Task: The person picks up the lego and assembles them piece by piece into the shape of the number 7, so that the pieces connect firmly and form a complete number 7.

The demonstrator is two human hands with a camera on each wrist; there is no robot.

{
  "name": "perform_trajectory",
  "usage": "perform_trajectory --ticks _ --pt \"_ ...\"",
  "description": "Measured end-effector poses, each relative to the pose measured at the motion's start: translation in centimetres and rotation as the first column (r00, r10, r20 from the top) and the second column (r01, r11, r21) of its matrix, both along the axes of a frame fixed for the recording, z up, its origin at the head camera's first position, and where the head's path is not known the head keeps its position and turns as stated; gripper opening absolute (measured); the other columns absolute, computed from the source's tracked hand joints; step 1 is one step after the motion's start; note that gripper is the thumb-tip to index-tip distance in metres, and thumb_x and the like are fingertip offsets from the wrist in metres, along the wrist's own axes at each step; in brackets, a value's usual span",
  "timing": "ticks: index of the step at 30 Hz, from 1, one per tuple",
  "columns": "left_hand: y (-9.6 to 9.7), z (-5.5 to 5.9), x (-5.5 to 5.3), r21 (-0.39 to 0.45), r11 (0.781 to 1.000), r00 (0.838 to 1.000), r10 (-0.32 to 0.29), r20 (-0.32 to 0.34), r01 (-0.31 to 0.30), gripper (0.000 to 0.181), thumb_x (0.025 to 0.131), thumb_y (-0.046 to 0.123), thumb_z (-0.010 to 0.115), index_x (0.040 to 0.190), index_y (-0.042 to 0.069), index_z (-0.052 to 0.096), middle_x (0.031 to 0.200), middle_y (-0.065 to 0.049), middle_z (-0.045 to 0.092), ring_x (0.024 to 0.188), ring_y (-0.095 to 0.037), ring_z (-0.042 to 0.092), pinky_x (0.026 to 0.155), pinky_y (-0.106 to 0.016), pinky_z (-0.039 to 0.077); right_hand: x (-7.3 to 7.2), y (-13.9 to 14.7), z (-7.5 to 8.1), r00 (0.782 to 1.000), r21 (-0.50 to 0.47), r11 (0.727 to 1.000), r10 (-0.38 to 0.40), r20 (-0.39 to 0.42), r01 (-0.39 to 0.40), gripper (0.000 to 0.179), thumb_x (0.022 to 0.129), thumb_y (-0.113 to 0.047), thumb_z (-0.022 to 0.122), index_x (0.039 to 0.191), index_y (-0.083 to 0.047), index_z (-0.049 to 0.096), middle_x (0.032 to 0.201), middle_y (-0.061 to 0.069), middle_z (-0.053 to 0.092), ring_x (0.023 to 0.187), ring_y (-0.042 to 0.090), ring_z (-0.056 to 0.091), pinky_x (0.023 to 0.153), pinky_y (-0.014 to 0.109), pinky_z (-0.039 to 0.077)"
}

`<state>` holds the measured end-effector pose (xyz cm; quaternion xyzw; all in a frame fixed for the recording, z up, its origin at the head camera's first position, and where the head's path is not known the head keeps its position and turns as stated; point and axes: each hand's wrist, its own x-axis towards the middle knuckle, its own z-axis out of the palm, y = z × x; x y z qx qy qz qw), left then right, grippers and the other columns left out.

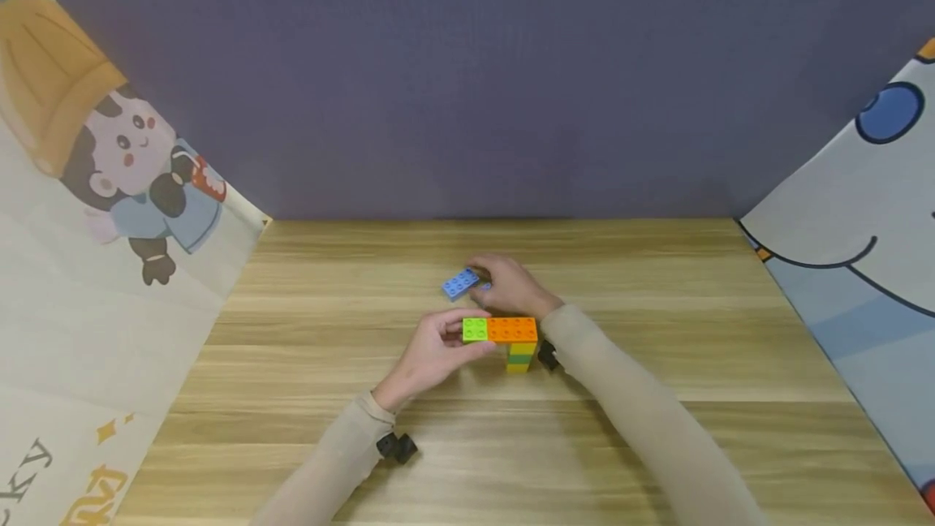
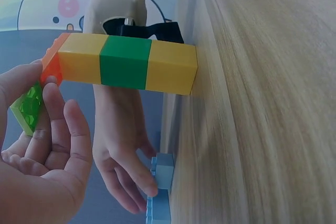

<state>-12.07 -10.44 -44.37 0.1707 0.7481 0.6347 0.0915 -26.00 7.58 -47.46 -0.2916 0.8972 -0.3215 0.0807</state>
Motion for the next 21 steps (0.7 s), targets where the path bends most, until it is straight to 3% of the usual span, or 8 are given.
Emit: perform_trajectory --ticks 7,21 --pt "-0.10 -0.02 -0.07 0.001 1.000 1.000 -0.021 -0.018 0.021 0.039 0.095 0.008 0.079 0.132 -0.001 0.070 0.121 -0.021 0.078 0.089 -0.008 0.075 0.078 -0.025 0.064 -0.13 -0.62 -0.55 0.999 0.006 1.000 0.029 -0.026 -0.029 0.052 0.094 -0.014 0.075 0.145 -0.006 0.065 0.146 0.013 0.067 0.132 0.030 0.066 0.114 0.049 0.053" --pt "-0.16 -0.10 -0.07 -0.009 1.000 1.000 -0.015 -0.009 0.015 0.039 0.095 0.009 0.079 0.132 0.000 0.070 0.121 -0.020 0.078 0.089 -0.008 0.075 0.078 -0.025 0.064 0.12 -0.91 -0.79 0.997 -0.091 0.994 -0.057 0.055 0.062 0.041 0.096 -0.020 0.082 0.134 -0.008 0.073 0.130 0.011 0.076 0.112 0.024 0.072 0.100 0.042 0.061"
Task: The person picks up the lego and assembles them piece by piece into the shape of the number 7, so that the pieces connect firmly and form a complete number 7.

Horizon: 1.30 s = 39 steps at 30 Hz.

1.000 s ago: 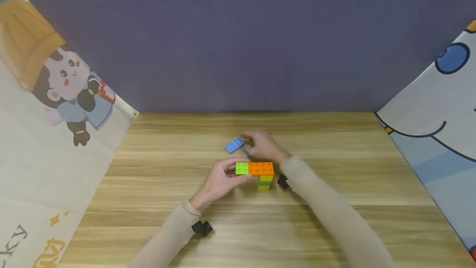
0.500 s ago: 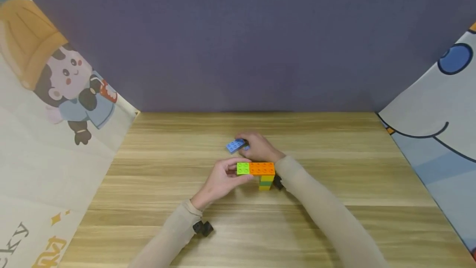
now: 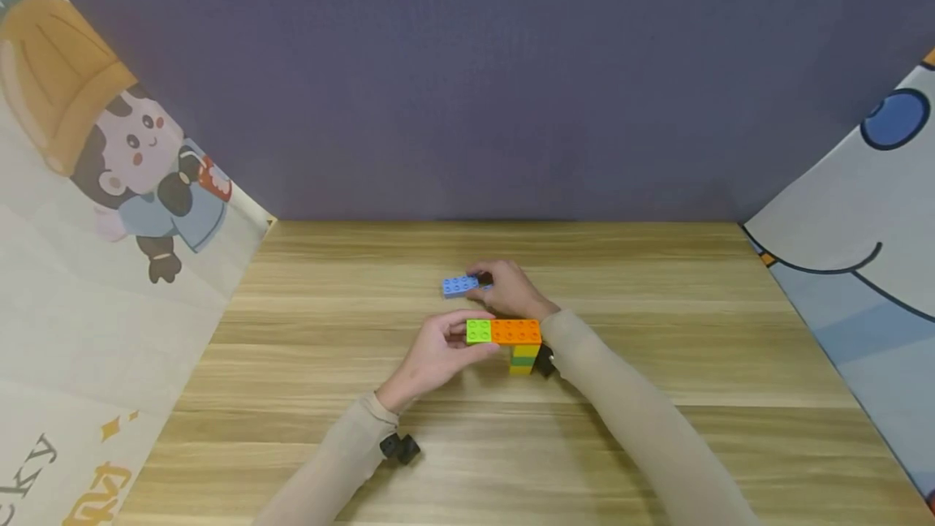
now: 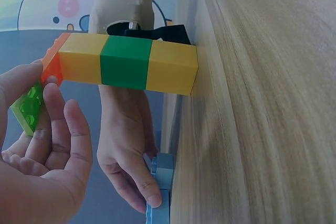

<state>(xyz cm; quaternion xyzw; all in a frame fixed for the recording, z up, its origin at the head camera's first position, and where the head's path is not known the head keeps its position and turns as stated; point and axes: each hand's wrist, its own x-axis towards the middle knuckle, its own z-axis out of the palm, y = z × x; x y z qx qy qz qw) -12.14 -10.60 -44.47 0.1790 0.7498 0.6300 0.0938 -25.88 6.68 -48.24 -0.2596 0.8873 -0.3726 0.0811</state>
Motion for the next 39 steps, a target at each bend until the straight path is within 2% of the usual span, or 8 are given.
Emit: perform_trajectory --ticks 12,21,25,32,39 --pt "-0.1 -0.1 0.1 -0.007 1.000 1.000 0.002 0.009 -0.002 0.039 0.096 0.010 0.079 0.133 0.000 0.070 0.121 -0.020 0.078 0.088 -0.009 0.074 0.077 -0.024 0.063 0.2 0.0 0.2 0.999 -0.017 0.999 -0.028 -0.027 0.028 0.039 0.095 -0.025 0.083 0.130 -0.009 0.075 0.120 0.009 0.079 0.100 0.018 0.071 0.090 0.037 0.061" --pt "-0.1 0.0 0.0 0.009 1.000 1.000 -0.004 0.011 0.004 0.040 0.096 0.011 0.079 0.134 0.001 0.070 0.121 -0.020 0.078 0.089 -0.010 0.075 0.077 -0.024 0.063 0.4 0.3 0.3 0.998 -0.083 0.995 -0.057 0.000 0.057 0.039 0.095 -0.028 0.084 0.128 -0.009 0.077 0.121 0.011 0.079 0.107 0.025 0.077 0.097 0.042 0.064" --pt "0.0 0.0 0.1 0.020 1.000 1.000 -0.004 0.016 0.004 0.040 0.096 0.011 0.079 0.134 0.001 0.070 0.121 -0.021 0.078 0.089 -0.010 0.075 0.076 -0.023 0.063 0.4 0.5 0.3 0.998 -0.112 0.992 -0.065 0.003 0.065 0.037 0.095 -0.029 0.083 0.127 -0.009 0.077 0.123 0.010 0.079 0.110 0.027 0.077 0.097 0.042 0.064" --pt "0.0 0.0 0.1 0.023 1.000 1.000 0.003 0.014 -0.003 0.040 0.096 0.009 0.079 0.133 -0.001 0.070 0.120 -0.021 0.078 0.088 -0.009 0.075 0.076 -0.023 0.063 0.9 0.9 0.9 0.999 -0.164 0.985 -0.048 -0.006 0.046 0.036 0.095 -0.027 0.084 0.125 -0.009 0.078 0.123 0.009 0.079 0.110 0.025 0.075 0.093 0.038 0.065" --pt "0.0 -0.1 0.1 0.016 1.000 1.000 0.010 -0.005 -0.010 0.042 0.094 0.007 0.080 0.134 -0.003 0.069 0.119 -0.024 0.078 0.087 -0.009 0.075 0.077 -0.024 0.064 1.6 1.2 1.5 0.998 -0.198 0.980 -0.011 -0.054 0.000 0.035 0.093 -0.024 0.085 0.123 -0.006 0.079 0.119 0.012 0.080 0.106 0.027 0.077 0.088 0.036 0.066"
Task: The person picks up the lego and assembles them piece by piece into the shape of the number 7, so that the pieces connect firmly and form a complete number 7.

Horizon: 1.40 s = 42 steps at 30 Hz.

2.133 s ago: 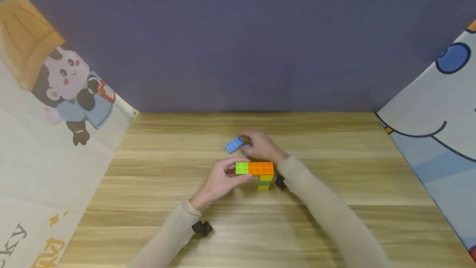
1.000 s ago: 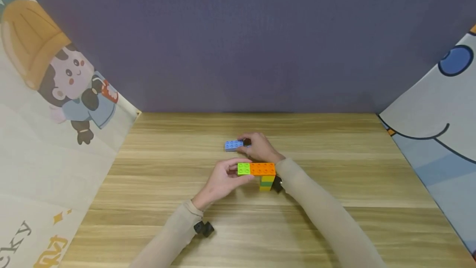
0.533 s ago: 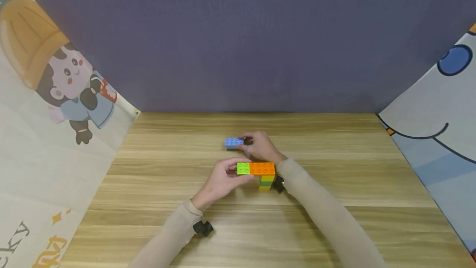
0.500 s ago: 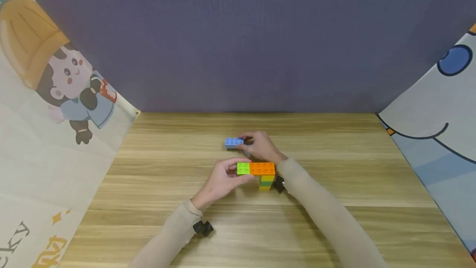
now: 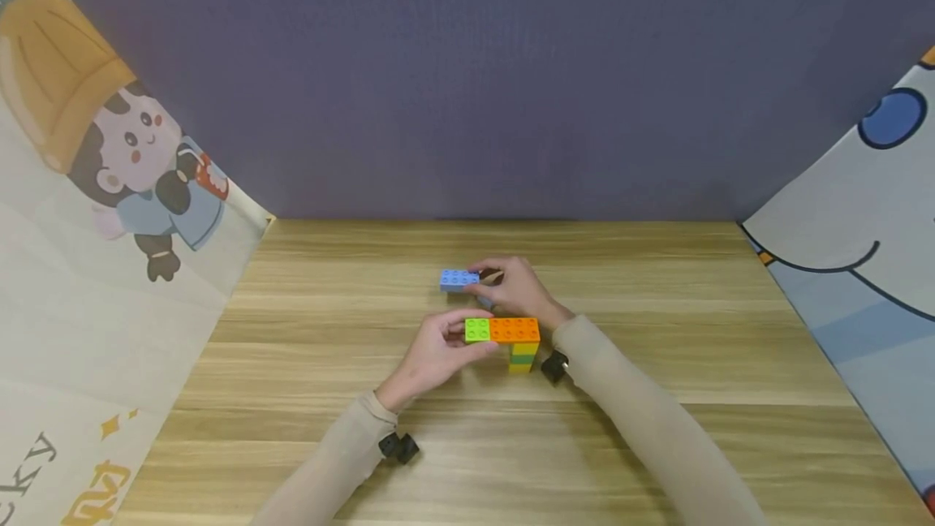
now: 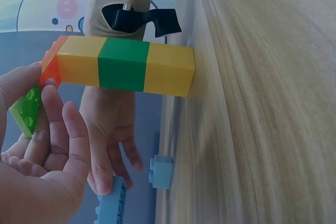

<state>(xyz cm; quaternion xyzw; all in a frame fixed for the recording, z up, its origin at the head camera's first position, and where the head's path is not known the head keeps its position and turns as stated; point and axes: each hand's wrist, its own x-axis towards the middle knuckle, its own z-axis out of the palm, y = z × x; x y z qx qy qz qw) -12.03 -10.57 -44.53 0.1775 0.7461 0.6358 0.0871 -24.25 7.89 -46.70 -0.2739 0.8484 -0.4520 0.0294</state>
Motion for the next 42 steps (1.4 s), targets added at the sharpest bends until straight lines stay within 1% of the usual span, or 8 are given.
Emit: perform_trajectory --ticks 7,12,17,22,26,32,36,42 --pt "-0.1 -0.2 0.0 0.003 1.000 1.000 -0.004 -0.003 0.004 0.043 0.095 0.007 0.079 0.135 -0.003 0.067 0.119 -0.025 0.077 0.087 -0.008 0.075 0.078 -0.026 0.065 0.6 0.2 0.6 1.000 -0.010 1.000 0.012 -0.021 -0.012 0.034 0.092 -0.020 0.086 0.122 -0.005 0.079 0.117 0.013 0.080 0.104 0.028 0.077 0.086 0.036 0.067" --pt "-0.1 -0.2 -0.1 0.004 1.000 1.000 -0.010 -0.002 0.010 0.044 0.095 0.007 0.079 0.137 -0.003 0.066 0.120 -0.025 0.077 0.088 -0.008 0.076 0.079 -0.026 0.065 1.0 0.5 0.9 0.999 -0.025 1.000 0.010 -0.044 -0.011 0.035 0.092 -0.021 0.086 0.121 -0.004 0.079 0.116 0.014 0.081 0.102 0.030 0.077 0.085 0.035 0.067" --pt "0.0 -0.1 -0.1 0.002 1.000 1.000 -0.011 0.006 0.011 0.045 0.096 0.009 0.079 0.137 -0.003 0.066 0.120 -0.024 0.078 0.089 -0.010 0.076 0.079 -0.026 0.065 1.6 0.7 1.7 0.999 -0.054 0.999 0.000 -0.035 -0.002 0.035 0.092 -0.023 0.086 0.122 -0.008 0.080 0.115 0.011 0.081 0.101 0.027 0.077 0.085 0.035 0.066" --pt "-0.1 -0.1 -0.1 -0.004 1.000 1.000 -0.009 0.010 0.009 0.044 0.096 0.010 0.079 0.137 -0.002 0.067 0.119 -0.022 0.078 0.088 -0.010 0.076 0.078 -0.025 0.064 2.0 1.1 2.7 1.000 -0.089 0.996 0.013 -0.028 -0.015 0.034 0.092 -0.025 0.086 0.121 -0.010 0.081 0.114 0.008 0.082 0.100 0.023 0.076 0.085 0.034 0.066" --pt "-0.1 -0.1 -0.2 -0.005 1.000 1.000 -0.011 0.020 0.011 0.044 0.096 0.010 0.078 0.137 -0.001 0.067 0.119 -0.021 0.078 0.088 -0.010 0.075 0.078 -0.025 0.064 2.2 1.6 3.3 1.000 -0.124 0.992 0.013 -0.002 -0.013 0.031 0.092 -0.025 0.087 0.120 -0.013 0.081 0.114 0.006 0.082 0.100 0.022 0.076 0.086 0.036 0.066" --pt "-0.2 -0.1 -0.2 -0.005 1.000 1.000 -0.008 0.018 0.008 0.045 0.097 0.010 0.078 0.138 -0.003 0.066 0.120 -0.023 0.078 0.088 -0.010 0.075 0.078 -0.025 0.064 2.5 2.1 4.6 0.999 -0.135 0.991 -0.009 0.044 0.015 0.032 0.092 -0.029 0.086 0.120 -0.014 0.081 0.115 0.004 0.081 0.100 0.020 0.075 0.088 0.038 0.065" --pt "-0.2 -0.1 -0.1 0.001 1.000 1.000 -0.007 0.018 0.007 0.044 0.096 0.010 0.079 0.136 -0.002 0.067 0.121 -0.023 0.078 0.088 -0.010 0.075 0.078 -0.024 0.064 3.0 2.4 5.5 0.998 -0.158 0.987 -0.012 0.067 0.022 0.033 0.092 -0.027 0.086 0.120 -0.012 0.081 0.114 0.006 0.081 0.101 0.022 0.074 0.089 0.040 0.065" --pt "-0.3 -0.2 -0.1 -0.001 1.000 1.000 -0.001 0.027 0.001 0.044 0.096 0.010 0.079 0.136 -0.002 0.068 0.122 -0.023 0.077 0.090 -0.010 0.075 0.079 -0.025 0.064 3.9 2.8 6.1 0.998 -0.199 0.980 0.010 0.057 0.002 0.029 0.093 -0.022 0.085 0.119 -0.012 0.081 0.116 0.005 0.080 0.102 0.022 0.073 0.090 0.044 0.065"
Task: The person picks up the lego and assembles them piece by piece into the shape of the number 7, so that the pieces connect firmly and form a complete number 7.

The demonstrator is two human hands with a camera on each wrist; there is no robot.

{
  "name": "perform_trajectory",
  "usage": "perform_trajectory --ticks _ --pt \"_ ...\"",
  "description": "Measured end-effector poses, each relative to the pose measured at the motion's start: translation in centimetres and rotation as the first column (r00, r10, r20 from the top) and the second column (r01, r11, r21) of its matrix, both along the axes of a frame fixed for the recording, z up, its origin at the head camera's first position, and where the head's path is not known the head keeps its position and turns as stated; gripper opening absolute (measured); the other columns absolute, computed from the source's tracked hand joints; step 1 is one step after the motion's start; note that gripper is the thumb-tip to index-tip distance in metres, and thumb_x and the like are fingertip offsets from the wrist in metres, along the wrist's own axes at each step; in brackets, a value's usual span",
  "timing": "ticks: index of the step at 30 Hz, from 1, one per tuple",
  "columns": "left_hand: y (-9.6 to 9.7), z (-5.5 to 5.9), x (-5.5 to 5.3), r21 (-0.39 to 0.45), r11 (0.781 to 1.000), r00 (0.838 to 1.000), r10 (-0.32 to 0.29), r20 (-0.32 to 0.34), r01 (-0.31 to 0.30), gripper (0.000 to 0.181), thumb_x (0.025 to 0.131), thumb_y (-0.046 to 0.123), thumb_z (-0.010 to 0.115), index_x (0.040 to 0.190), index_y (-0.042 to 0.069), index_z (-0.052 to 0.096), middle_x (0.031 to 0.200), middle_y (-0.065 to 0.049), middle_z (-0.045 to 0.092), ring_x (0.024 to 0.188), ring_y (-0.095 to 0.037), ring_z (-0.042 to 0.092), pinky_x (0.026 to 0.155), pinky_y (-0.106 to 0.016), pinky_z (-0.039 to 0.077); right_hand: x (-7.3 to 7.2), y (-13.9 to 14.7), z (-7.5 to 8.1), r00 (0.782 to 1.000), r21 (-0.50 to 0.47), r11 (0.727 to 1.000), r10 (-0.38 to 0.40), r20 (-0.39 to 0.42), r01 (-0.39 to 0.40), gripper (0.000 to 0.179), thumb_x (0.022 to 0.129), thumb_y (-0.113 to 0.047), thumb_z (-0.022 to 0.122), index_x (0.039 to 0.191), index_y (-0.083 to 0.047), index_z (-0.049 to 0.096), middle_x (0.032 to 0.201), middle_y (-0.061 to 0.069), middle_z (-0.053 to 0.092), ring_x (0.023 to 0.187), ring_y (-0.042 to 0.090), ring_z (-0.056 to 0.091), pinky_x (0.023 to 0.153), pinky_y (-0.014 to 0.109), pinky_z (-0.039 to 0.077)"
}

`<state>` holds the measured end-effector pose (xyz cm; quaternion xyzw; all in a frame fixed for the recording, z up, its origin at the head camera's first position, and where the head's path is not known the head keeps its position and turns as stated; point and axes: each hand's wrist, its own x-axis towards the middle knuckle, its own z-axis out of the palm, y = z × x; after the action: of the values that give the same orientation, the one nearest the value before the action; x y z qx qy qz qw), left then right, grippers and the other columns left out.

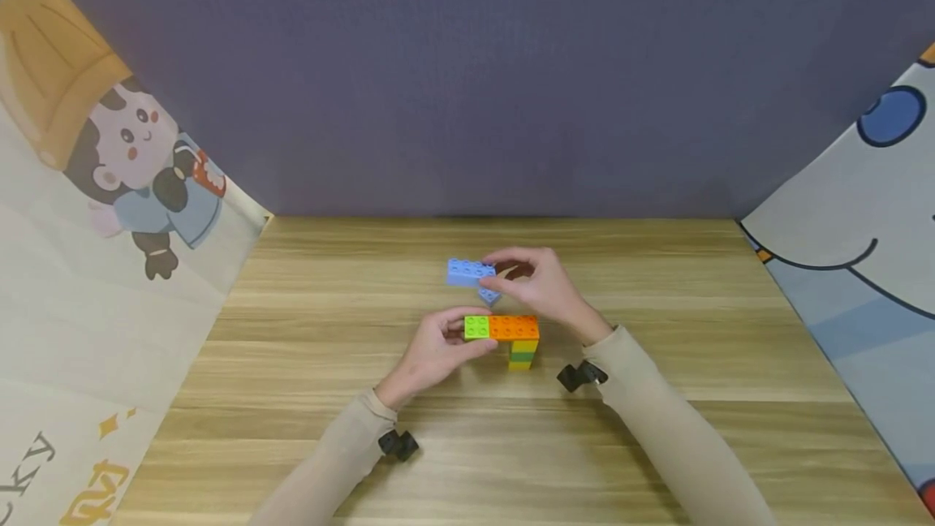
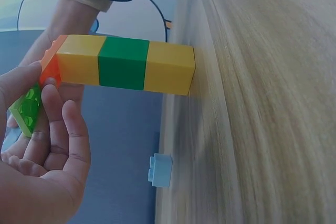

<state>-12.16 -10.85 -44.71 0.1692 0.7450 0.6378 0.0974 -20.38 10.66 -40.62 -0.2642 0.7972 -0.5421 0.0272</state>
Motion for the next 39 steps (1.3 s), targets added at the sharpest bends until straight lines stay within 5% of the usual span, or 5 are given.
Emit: perform_trajectory --ticks 16,39 --pt "-0.1 0.0 0.0 -0.004 1.000 1.000 -0.006 -0.007 0.006 0.045 0.096 0.012 0.079 0.138 0.001 0.066 0.130 -0.019 0.076 0.102 -0.018 0.077 0.087 -0.027 0.065 3.4 1.1 0.5 0.999 -0.064 0.998 0.026 -0.042 -0.029 0.027 0.091 -0.010 0.085 0.117 -0.008 0.081 0.118 0.009 0.080 0.094 0.017 0.074 0.090 0.030 0.063" --pt "0.0 -0.1 0.0 0.003 1.000 0.999 0.004 -0.035 -0.004 0.042 0.095 0.009 0.081 0.135 0.001 0.070 0.129 -0.016 0.076 0.105 -0.023 0.077 0.088 -0.029 0.065 5.7 2.2 -1.1 0.993 -0.008 1.000 -0.009 -0.120 0.008 0.028 0.089 -0.014 0.088 0.116 -0.013 0.082 0.121 0.005 0.079 0.095 0.019 0.073 0.083 0.032 0.063"
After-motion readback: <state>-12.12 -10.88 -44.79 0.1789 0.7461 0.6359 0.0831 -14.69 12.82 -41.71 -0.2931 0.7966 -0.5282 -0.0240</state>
